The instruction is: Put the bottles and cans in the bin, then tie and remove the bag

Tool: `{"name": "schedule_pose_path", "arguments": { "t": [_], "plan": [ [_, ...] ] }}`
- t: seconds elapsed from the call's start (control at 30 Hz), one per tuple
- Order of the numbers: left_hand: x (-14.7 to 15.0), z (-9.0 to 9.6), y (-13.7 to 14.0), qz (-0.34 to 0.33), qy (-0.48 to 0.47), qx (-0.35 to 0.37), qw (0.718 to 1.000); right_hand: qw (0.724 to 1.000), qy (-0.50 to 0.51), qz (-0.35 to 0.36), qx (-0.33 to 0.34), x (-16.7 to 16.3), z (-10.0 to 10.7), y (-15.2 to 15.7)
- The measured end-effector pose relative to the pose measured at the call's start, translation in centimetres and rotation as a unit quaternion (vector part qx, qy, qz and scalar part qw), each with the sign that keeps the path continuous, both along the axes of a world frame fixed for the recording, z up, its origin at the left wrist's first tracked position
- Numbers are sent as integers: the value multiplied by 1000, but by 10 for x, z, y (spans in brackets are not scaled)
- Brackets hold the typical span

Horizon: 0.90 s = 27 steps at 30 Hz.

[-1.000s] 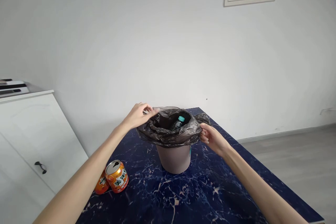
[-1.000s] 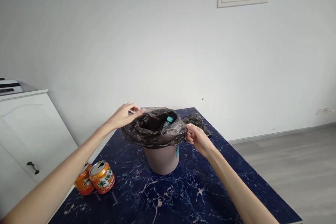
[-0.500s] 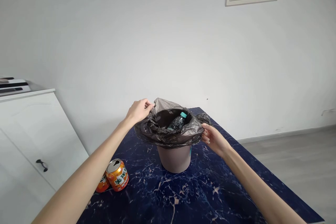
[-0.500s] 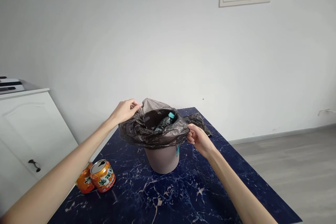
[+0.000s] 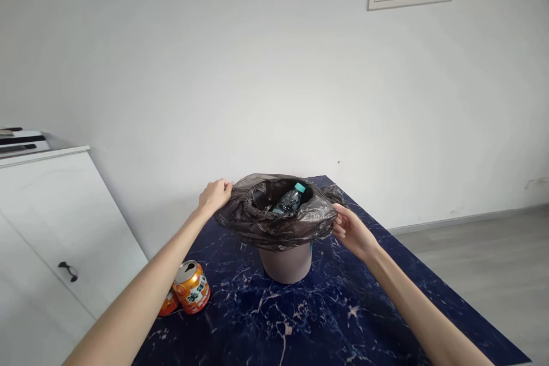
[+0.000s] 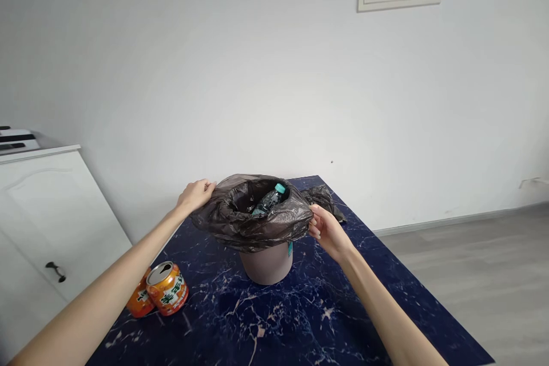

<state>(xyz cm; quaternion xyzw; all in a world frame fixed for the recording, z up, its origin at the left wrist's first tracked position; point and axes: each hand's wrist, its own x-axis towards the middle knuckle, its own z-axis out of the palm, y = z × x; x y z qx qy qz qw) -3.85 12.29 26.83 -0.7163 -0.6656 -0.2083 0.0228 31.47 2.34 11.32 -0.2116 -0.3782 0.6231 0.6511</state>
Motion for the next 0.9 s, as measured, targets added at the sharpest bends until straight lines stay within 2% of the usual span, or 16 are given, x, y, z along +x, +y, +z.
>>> {"name": "schedule_pose_path", "arguments": {
  "t": [0.1,0.2,0.33,0.47,0.53,0.63,0.73,0.9],
  "plan": [
    [-5,2,-2,9,-6,5,1000,1000,5,-1,0,0,-4,0],
    [-8,9,-14,4,-18,43,999,1000,13,-6,-1,-1,-8,0],
    [-15,19,-49,-42,-37,114,992,999,34,-6,4,-5,-13,0],
    [-36,22,-89,-57,-55,151,985,999,50,7,8,-12,-21,1],
    [-52,18,-106,-59,-56,119,990,998,54,16,9,-15,-27,2],
    [-76,2,-123,-72,-32,-8,997,998,60,31,4,-18,-39,2],
    [-94,-21,-133,-63,6,-121,991,997,59,50,-9,-20,-48,1],
    [-107,-54,-143,-11,62,-177,982,996,56,71,-20,-24,-52,-1]
  ]
}}
